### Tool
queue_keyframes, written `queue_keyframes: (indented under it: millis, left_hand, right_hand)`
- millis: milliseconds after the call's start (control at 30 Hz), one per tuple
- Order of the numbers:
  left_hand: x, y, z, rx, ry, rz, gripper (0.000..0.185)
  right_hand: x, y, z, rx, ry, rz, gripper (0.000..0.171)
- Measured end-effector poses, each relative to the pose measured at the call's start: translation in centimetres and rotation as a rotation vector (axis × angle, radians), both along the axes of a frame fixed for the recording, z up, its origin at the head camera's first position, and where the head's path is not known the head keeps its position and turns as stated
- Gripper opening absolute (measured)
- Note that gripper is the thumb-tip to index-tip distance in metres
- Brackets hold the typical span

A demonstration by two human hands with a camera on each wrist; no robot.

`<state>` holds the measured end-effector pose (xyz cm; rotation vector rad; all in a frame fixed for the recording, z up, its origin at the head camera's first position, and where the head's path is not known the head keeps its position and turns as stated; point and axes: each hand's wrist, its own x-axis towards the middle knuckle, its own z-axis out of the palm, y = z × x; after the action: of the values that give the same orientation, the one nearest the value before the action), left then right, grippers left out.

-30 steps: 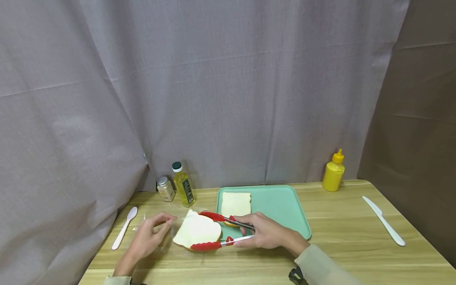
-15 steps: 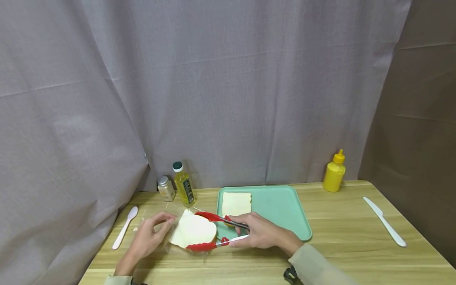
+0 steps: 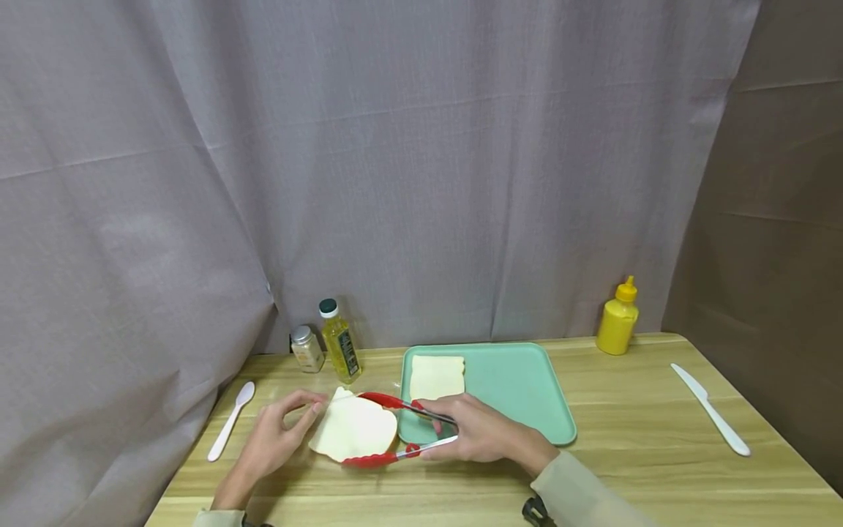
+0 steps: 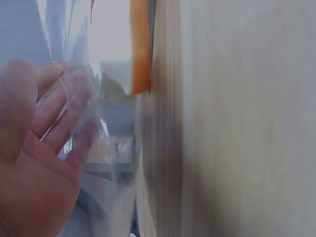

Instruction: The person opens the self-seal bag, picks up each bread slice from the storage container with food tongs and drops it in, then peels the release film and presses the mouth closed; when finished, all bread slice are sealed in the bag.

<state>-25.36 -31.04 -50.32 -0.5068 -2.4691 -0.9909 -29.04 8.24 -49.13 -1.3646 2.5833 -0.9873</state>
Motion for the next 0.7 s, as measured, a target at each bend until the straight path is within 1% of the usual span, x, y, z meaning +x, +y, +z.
queue_keyframes:
  millis: [200,333,433,700]
  left_hand:
    - [0.1,0.0,0.0,0.018,-0.038,-0.033,0.015]
    - [0.1,0.0,0.0,0.032,-0.057,-0.032,0.016]
    - [0.1,0.0,0.1,0.035,-0.060,-0.032,0.015]
    - [0.2,0.2,0.2,0.015,-0.060,-0.020,0.014]
  right_hand:
    - [-0.3,-0.6,-0.1,-0.021,0.003,0.018,0.072]
    - [-0.6,-1.3,-0.2,-0.026,-0.013,0.025,0.064]
    - [-0.8,-1.9,-0.2,-0.026,-0.032,0.031,0.063]
    - [-1.2,-3.1,-0.1,0.027,-0.064,0.050,0.081]
